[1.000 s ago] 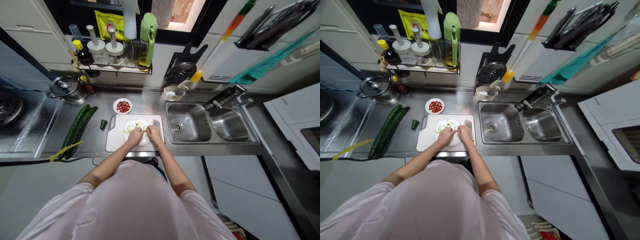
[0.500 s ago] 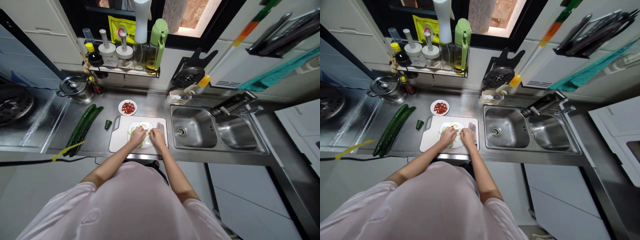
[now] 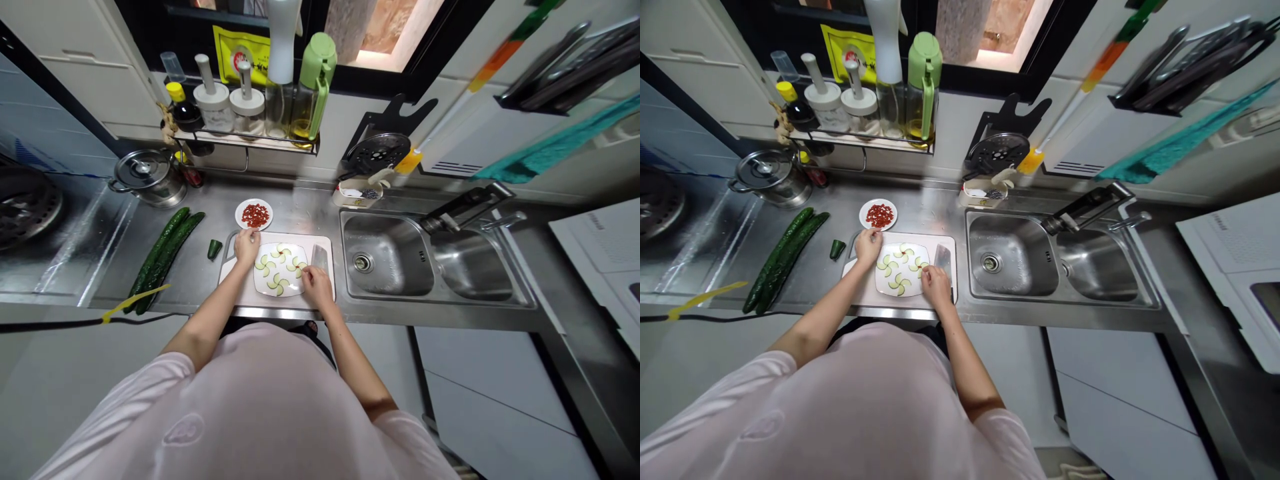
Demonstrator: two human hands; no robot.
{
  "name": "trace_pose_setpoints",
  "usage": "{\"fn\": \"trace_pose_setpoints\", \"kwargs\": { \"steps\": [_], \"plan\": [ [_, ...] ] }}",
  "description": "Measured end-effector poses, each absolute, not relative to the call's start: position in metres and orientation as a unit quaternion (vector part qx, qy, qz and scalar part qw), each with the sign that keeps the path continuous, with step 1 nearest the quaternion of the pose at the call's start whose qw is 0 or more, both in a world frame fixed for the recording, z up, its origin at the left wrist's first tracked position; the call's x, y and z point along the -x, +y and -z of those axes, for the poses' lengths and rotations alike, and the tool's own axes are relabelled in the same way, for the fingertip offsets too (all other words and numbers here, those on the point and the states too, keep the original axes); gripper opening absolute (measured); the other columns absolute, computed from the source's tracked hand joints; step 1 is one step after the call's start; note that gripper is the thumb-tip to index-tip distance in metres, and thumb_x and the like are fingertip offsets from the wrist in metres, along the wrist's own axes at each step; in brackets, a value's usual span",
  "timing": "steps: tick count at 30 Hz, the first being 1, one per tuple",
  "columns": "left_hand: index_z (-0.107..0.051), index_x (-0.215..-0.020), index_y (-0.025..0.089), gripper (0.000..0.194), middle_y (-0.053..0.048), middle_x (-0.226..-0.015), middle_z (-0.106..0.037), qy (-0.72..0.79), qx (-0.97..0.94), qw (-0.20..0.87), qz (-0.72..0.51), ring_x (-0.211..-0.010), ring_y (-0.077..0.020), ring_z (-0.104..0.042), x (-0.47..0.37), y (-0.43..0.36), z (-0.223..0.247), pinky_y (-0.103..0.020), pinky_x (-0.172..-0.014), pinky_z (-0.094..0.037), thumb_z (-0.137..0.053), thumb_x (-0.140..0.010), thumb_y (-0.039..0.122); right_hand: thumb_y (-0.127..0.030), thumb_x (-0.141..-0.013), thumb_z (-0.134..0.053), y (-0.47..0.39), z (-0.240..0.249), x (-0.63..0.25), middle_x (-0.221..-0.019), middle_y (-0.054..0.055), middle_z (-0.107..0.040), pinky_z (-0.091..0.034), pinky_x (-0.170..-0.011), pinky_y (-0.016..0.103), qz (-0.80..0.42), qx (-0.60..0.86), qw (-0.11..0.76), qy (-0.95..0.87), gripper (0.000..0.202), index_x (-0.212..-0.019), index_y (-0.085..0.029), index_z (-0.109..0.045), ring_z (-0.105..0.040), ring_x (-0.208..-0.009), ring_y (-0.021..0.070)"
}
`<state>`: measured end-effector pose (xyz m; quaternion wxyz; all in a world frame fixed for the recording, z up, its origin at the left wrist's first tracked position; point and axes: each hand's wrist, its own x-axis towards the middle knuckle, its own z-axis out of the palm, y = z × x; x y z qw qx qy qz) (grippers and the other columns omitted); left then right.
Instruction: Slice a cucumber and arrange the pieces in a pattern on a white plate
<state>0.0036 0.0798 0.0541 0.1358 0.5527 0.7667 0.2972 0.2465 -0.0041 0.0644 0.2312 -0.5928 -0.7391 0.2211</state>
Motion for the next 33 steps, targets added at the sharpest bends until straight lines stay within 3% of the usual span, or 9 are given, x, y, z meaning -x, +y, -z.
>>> {"fn": "trace_pose_setpoints", "kwargs": {
  "steps": [8,18,33],
  "plan": [
    [-0.066,-0.097,0.026,0.023,-0.01,-0.103,-0.06,0.842,-0.457,0.13,-0.256,-0.1,-0.0265,-0.05,0.018,0.12,-0.058,-0.039,-0.085,-0.034,-0.049,-0.082,0.028,-0.027,-0.088,-0.042,-0.008,-0.062,-0.252,-0.081,0.004,-0.061,-0.039,-0.075,0.03,-0.231,0.59,0.258,-0.729,0.019,-0.092,-0.021,-0.06,-0.053,-0.081,0.0193],
    [-0.068,-0.085,0.02,0.02,-0.016,-0.102,-0.058,0.859,-0.476,0.101,-0.158,-0.106,-0.0353,-0.043,0.028,0.142,-0.051,-0.048,-0.085,-0.031,-0.053,-0.077,0.032,-0.026,-0.088,-0.043,-0.013,-0.065,-0.25,-0.079,0.004,-0.061,-0.04,-0.076,0.03,-0.23,0.584,0.276,-0.728,0.017,-0.092,-0.021,-0.059,-0.053,-0.08,0.0194],
    [-0.068,-0.086,0.02,0.022,-0.016,-0.101,-0.062,0.858,-0.479,0.112,-0.151,-0.103,-0.0325,-0.048,0.041,0.154,-0.041,-0.047,-0.085,-0.032,-0.052,-0.078,0.033,-0.027,-0.088,-0.042,-0.014,-0.066,-0.25,-0.079,0.003,-0.06,-0.04,-0.074,0.03,-0.249,0.583,0.278,-0.722,0.018,-0.092,-0.021,-0.06,-0.053,-0.077,0.0188]
  ]
}}
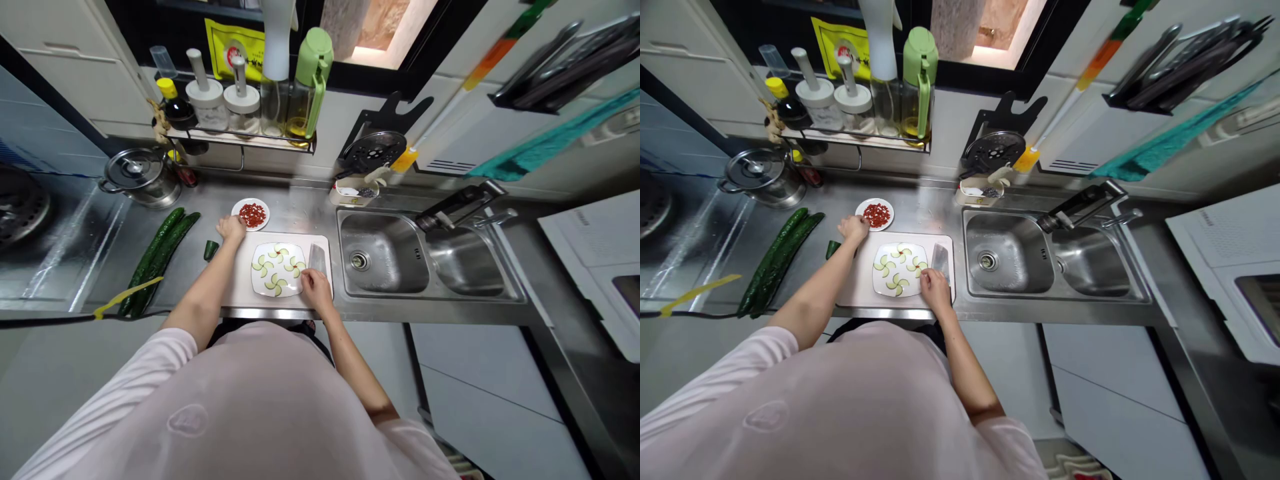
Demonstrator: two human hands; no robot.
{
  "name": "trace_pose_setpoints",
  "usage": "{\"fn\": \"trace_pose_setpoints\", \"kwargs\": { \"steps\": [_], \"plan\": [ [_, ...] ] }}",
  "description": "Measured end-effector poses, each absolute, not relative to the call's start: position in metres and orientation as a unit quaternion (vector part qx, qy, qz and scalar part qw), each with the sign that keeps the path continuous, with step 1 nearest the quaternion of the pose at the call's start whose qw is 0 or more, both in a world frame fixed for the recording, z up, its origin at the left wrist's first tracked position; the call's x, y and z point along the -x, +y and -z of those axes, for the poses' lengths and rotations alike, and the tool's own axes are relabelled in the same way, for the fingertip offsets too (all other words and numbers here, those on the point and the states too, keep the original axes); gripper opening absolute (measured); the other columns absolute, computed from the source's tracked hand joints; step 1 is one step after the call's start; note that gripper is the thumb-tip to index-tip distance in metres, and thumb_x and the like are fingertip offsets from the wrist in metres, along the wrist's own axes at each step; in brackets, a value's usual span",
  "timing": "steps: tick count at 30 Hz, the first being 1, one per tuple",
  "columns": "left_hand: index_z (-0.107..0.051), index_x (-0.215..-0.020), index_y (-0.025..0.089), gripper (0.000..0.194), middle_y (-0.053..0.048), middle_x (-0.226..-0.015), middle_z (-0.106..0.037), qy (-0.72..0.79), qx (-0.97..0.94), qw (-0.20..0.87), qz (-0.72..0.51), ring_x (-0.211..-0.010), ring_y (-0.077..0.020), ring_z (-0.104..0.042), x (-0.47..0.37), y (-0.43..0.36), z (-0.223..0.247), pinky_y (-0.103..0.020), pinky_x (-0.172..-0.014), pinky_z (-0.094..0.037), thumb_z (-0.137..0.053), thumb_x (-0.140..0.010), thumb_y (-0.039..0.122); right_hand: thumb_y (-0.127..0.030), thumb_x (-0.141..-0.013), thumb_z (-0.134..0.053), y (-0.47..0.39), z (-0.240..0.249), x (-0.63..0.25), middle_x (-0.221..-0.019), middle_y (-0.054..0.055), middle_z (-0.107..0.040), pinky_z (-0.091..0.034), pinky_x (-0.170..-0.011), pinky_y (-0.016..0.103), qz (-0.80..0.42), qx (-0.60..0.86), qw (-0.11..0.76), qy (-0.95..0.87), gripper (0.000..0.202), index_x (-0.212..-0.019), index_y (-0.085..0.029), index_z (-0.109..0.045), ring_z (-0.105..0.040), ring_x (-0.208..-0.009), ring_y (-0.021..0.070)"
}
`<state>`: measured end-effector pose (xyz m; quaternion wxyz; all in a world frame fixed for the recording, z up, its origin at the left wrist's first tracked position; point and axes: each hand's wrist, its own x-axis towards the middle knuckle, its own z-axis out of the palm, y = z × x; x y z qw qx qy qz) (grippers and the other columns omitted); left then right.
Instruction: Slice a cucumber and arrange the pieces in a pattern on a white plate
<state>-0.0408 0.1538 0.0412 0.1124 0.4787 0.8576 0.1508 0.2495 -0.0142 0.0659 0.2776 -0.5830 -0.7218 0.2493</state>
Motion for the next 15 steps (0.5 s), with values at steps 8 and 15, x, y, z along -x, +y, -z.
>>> {"fn": "trace_pose_setpoints", "kwargs": {
  "steps": [8,15],
  "plan": [
    [-0.068,-0.082,0.022,0.018,-0.002,-0.079,-0.067,0.813,-0.426,0.268,-0.294,-0.075,-0.0174,-0.06,0.052,0.151,-0.036,-0.028,-0.071,-0.042,-0.064,-0.065,0.027,-0.027,-0.087,-0.042,-0.012,-0.064,-0.246,-0.078,0.004,-0.06,-0.04,-0.074,0.03,-0.253,0.577,0.278,-0.725,0.019,-0.091,-0.02,-0.06,-0.053,-0.077,0.0187],
    [-0.065,-0.081,0.013,0.018,-0.001,-0.068,-0.063,0.724,-0.315,0.38,-0.482,-0.062,-0.0095,-0.055,0.045,0.151,-0.034,-0.021,-0.065,-0.045,-0.064,-0.063,0.018,-0.027,-0.087,-0.042,-0.01,-0.062,-0.245,-0.079,0.004,-0.061,-0.04,-0.076,0.03,-0.256,0.578,0.28,-0.723,0.02,-0.091,-0.02,-0.061,-0.053,-0.078,0.0187]
  ]
}}
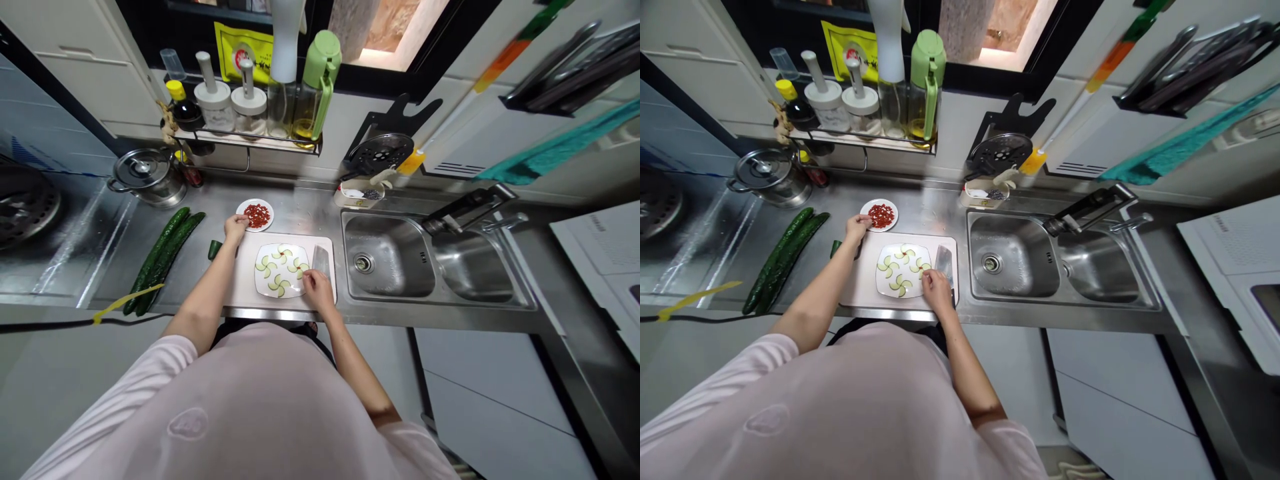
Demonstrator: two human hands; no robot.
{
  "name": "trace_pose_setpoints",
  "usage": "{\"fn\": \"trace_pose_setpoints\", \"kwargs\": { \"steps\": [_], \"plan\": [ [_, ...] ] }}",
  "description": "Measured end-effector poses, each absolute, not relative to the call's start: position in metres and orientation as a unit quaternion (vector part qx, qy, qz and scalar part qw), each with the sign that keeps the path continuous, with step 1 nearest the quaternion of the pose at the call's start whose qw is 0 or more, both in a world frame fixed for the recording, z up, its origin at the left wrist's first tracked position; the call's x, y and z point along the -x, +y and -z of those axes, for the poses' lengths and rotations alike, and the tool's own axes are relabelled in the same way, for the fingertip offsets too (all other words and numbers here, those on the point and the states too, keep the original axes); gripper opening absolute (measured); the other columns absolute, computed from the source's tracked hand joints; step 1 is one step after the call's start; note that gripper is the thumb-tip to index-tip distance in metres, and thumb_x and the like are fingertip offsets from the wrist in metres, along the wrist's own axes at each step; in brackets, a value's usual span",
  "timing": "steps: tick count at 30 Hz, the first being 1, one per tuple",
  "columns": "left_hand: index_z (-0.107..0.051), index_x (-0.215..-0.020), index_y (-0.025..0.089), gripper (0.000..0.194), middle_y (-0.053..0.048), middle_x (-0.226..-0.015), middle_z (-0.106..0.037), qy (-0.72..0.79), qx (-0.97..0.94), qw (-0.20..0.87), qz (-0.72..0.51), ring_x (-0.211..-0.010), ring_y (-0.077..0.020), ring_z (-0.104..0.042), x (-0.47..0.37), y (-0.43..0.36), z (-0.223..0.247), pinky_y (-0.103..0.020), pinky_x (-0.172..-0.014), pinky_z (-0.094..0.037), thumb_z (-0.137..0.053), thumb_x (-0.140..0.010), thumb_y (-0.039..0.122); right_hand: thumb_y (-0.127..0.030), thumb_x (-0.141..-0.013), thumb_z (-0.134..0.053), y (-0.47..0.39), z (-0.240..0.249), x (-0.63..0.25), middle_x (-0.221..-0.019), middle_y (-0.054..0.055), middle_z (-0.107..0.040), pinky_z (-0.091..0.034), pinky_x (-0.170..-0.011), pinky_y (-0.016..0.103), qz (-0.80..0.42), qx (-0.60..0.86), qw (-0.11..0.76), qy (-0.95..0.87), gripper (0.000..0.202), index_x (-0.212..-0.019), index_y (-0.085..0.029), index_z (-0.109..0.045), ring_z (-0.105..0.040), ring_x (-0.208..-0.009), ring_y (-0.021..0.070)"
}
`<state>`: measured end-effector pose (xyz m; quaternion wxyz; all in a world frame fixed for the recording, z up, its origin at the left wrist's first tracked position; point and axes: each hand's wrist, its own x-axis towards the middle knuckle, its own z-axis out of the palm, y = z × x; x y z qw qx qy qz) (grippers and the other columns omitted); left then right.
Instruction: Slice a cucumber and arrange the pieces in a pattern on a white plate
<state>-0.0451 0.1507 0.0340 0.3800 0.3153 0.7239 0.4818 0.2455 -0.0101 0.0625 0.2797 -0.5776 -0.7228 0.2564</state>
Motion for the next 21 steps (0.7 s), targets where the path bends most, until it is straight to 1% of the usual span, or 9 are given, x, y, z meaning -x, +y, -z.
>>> {"fn": "trace_pose_setpoints", "kwargs": {
  "steps": [2,4,6,8,10,11,13,18,21],
  "plan": [
    [-0.064,-0.079,0.012,0.014,-0.002,-0.069,-0.064,0.699,-0.271,0.407,-0.522,-0.062,-0.0083,-0.055,0.043,0.15,-0.038,-0.02,-0.064,-0.046,-0.062,-0.066,0.016,-0.026,-0.087,-0.042,-0.01,-0.062,-0.246,-0.079,0.004,-0.06,-0.04,-0.076,0.03,-0.255,0.578,0.278,-0.723,0.02,-0.09,-0.02,-0.061,-0.053,-0.078,0.0188],
    [-0.064,-0.081,0.012,0.013,-0.002,-0.07,-0.064,0.675,-0.237,0.44,-0.543,-0.058,-0.0061,-0.053,0.041,0.148,-0.043,-0.017,-0.058,-0.044,-0.061,-0.068,0.016,-0.026,-0.087,-0.042,-0.011,-0.061,-0.247,-0.078,0.004,-0.06,-0.04,-0.075,0.03,-0.255,0.579,0.275,-0.724,0.02,-0.089,-0.02,-0.061,-0.053,-0.078,0.0189],
    [-0.064,-0.084,0.012,0.015,-0.002,-0.07,-0.063,0.653,-0.216,0.476,-0.548,-0.049,-0.0026,-0.047,0.04,0.145,-0.048,-0.013,-0.047,-0.037,-0.062,-0.071,0.017,-0.026,-0.087,-0.042,-0.011,-0.06,-0.247,-0.078,0.004,-0.061,-0.04,-0.075,0.03,-0.255,0.579,0.272,-0.725,0.02,-0.09,-0.02,-0.061,-0.053,-0.077,0.0189],
    [-0.064,-0.087,0.013,0.017,-0.001,-0.071,-0.063,0.624,-0.202,0.514,-0.553,-0.042,0.0,-0.039,0.038,0.141,-0.053,-0.012,-0.038,-0.027,-0.063,-0.072,0.02,-0.026,-0.087,-0.042,-0.011,-0.06,-0.246,-0.078,0.004,-0.061,-0.04,-0.075,0.03,-0.256,0.578,0.271,-0.726,0.02,-0.09,-0.02,-0.061,-0.053,-0.077,0.0188],
    [-0.064,-0.09,0.014,0.02,-0.001,-0.071,-0.062,0.594,-0.187,0.548,-0.559,-0.039,0.001,-0.036,0.035,0.136,-0.058,-0.012,-0.035,-0.02,-0.064,-0.072,0.023,-0.025,-0.087,-0.042,-0.011,-0.061,-0.244,-0.078,0.004,-0.061,-0.04,-0.075,0.03,-0.257,0.576,0.271,-0.727,0.019,-0.089,-0.02,-0.061,-0.054,-0.078,0.0188],
    [-0.063,-0.091,0.014,0.021,0.0,-0.071,-0.062,0.582,-0.18,0.561,-0.56,-0.04,0.001,-0.037,0.032,0.134,-0.061,-0.012,-0.035,-0.019,-0.065,-0.072,0.024,-0.025,-0.087,-0.042,-0.01,-0.062,-0.244,-0.078,0.004,-0.061,-0.04,-0.075,0.03,-0.258,0.576,0.271,-0.727,0.019,-0.088,-0.02,-0.061,-0.054,-0.078,0.0188],
    [-0.063,-0.092,0.014,0.022,0.0,-0.07,-0.061,0.569,-0.168,0.576,-0.562,-0.04,0.0008,-0.038,0.028,0.131,-0.067,-0.012,-0.035,-0.02,-0.066,-0.072,0.023,-0.026,-0.087,-0.042,-0.009,-0.063,-0.243,-0.078,0.004,-0.06,-0.04,-0.075,0.029,-0.26,0.574,0.27,-0.728,0.019,-0.088,-0.02,-0.06,-0.054,-0.078,0.0188],
    [-0.062,-0.088,0.015,0.017,0.001,-0.067,-0.061,0.534,-0.146,0.59,-0.588,-0.043,0.0003,-0.042,0.017,0.122,-0.083,-0.012,-0.039,-0.028,-0.066,-0.072,0.018,-0.026,-0.087,-0.042,-0.008,-0.065,-0.24,-0.075,0.003,-0.059,-0.04,-0.073,0.029,-0.259,0.568,0.278,-0.73,0.018,-0.088,-0.02,-0.06,-0.053,-0.076,0.0186],
    [-0.062,-0.089,0.015,0.019,0.0,-0.067,-0.062,0.528,-0.177,0.578,-0.596,-0.045,-0.0015,-0.045,0.012,0.116,-0.09,-0.014,-0.041,-0.03,-0.067,-0.072,0.022,-0.026,-0.087,-0.043,-0.006,-0.069,-0.238,-0.076,0.003,-0.059,-0.041,-0.074,0.03,-0.261,0.564,0.285,-0.729,0.019,-0.091,-0.02,-0.06,-0.053,-0.077,0.0187]
  ]
}}
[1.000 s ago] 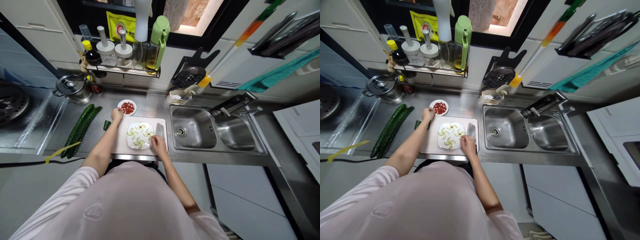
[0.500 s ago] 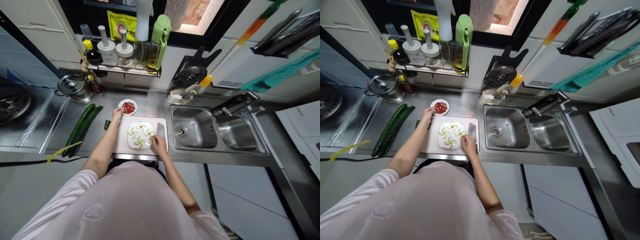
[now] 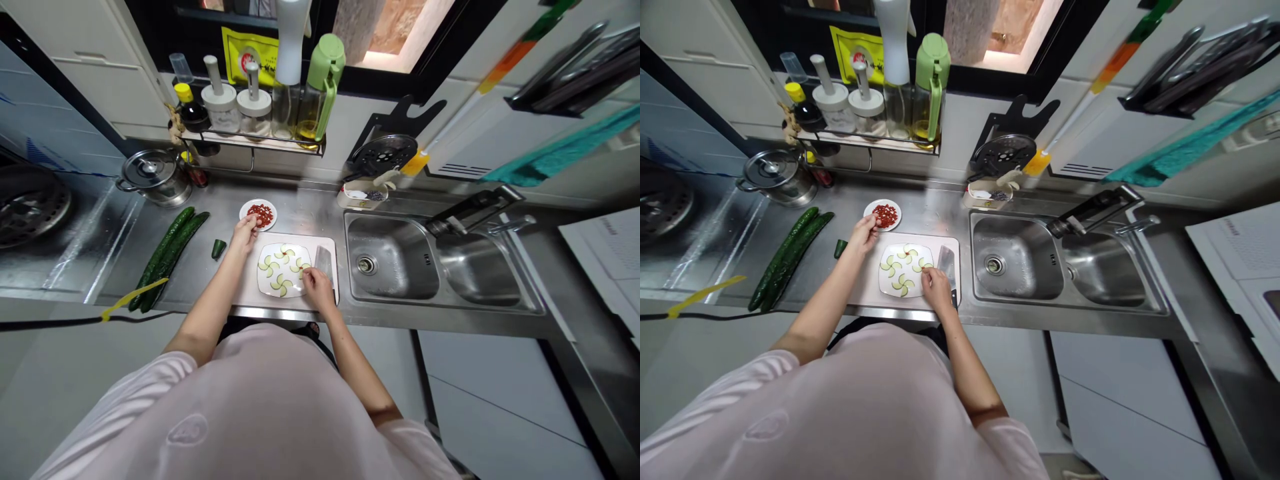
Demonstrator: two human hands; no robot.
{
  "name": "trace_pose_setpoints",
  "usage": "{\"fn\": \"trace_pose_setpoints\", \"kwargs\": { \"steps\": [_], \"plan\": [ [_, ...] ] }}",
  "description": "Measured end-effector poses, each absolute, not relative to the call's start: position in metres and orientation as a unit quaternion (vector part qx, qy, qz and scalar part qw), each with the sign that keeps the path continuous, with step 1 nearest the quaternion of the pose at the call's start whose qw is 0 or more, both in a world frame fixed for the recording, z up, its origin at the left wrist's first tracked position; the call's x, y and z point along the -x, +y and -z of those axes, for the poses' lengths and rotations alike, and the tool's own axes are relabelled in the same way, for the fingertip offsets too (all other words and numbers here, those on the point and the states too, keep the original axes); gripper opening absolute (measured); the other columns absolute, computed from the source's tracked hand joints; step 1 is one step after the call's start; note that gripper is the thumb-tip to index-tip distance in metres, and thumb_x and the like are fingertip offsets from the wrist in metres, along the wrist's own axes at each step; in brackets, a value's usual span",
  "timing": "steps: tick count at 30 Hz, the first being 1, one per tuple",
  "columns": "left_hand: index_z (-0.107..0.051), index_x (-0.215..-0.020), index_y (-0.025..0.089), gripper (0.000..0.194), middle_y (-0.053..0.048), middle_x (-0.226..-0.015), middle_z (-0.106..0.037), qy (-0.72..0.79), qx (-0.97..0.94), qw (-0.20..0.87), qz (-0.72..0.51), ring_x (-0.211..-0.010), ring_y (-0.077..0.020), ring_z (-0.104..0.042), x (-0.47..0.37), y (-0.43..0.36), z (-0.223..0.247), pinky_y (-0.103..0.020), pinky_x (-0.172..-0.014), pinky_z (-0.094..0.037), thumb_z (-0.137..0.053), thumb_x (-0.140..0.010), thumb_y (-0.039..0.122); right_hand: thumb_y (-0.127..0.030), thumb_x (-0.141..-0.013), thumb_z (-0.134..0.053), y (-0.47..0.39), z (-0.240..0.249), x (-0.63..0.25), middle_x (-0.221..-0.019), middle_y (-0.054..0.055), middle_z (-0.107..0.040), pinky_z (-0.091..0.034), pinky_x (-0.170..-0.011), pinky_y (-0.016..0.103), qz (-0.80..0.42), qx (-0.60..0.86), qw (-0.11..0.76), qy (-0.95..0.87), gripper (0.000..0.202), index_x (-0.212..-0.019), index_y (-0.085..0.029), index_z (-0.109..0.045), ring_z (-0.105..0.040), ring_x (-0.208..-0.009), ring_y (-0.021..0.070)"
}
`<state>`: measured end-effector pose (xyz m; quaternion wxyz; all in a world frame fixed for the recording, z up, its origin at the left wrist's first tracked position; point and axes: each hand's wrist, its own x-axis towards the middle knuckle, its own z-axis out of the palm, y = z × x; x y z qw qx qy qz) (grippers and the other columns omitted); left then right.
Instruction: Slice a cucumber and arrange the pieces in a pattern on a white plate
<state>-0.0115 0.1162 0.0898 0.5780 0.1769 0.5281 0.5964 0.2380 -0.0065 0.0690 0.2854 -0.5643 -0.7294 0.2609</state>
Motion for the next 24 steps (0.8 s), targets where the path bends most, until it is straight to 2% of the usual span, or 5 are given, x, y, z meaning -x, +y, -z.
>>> {"fn": "trace_pose_setpoints", "kwargs": {
  "steps": [3,6,9,16,24],
  "plan": [
    [-0.062,-0.09,0.016,0.023,-0.001,-0.069,-0.064,0.547,-0.256,0.526,-0.599,-0.052,-0.0053,-0.053,0.004,0.107,-0.097,-0.016,-0.047,-0.037,-0.067,-0.072,0.029,-0.027,-0.087,-0.043,-0.001,-0.079,-0.234,-0.076,0.003,-0.058,-0.041,-0.075,0.03,-0.263,0.555,0.3,-0.73,0.019,-0.092,-0.02,-0.06,-0.053,-0.076,0.0183],
    [-0.063,-0.086,0.016,0.02,-0.002,-0.073,-0.065,0.548,-0.357,0.438,-0.616,-0.067,-0.0109,-0.061,-0.006,0.094,-0.109,-0.02,-0.063,-0.046,-0.066,-0.073,0.031,-0.028,-0.088,-0.044,0.009,-0.098,-0.229,-0.077,0.003,-0.058,-0.04,-0.077,0.031,-0.258,0.541,0.333,-0.728,0.019,-0.09,-0.02,-0.06,-0.053,-0.076,0.0179],
    [-0.064,-0.088,0.017,0.02,-0.003,-0.08,-0.066,0.548,-0.431,0.393,-0.6,-0.074,-0.0135,-0.062,-0.017,0.078,-0.125,-0.025,-0.072,-0.048,-0.064,-0.074,0.031,-0.03,-0.088,-0.045,0.018,-0.121,-0.223,-0.08,0.003,-0.059,-0.04,-0.078,0.032,-0.255,0.525,0.357,-0.729,0.018,-0.088,-0.02,-0.06,-0.053,-0.078,0.0177],
    [-0.065,-0.094,0.019,0.021,-0.001,-0.074,-0.065,0.549,-0.513,0.353,-0.558,-0.069,-0.0116,-0.059,-0.034,0.043,-0.15,-0.022,-0.067,-0.045,-0.062,-0.076,0.03,-0.031,-0.089,-0.045,0.031,-0.165,-0.206,-0.086,0.003,-0.058,-0.04,-0.077,0.03,-0.252,0.482,0.392,-0.742,0.017,-0.089,-0.02,-0.058,-0.052,-0.082,0.0169],
    [-0.066,-0.096,0.023,0.02,0.0,-0.072,-0.063,0.552,-0.591,0.305,-0.503,-0.065,-0.012,-0.054,-0.043,0.021,-0.161,-0.025,-0.067,-0.043,-0.058,-0.079,0.03,-0.03,-0.089,-0.047,0.031,-0.177,-0.2,-0.091,0.004,-0.055,-0.038,-0.085,0.033,-0.241,0.456,0.377,-0.77,0.016,-0.093,-0.022,-0.06,-0.049,-0.093,0.019]
  ]
}}
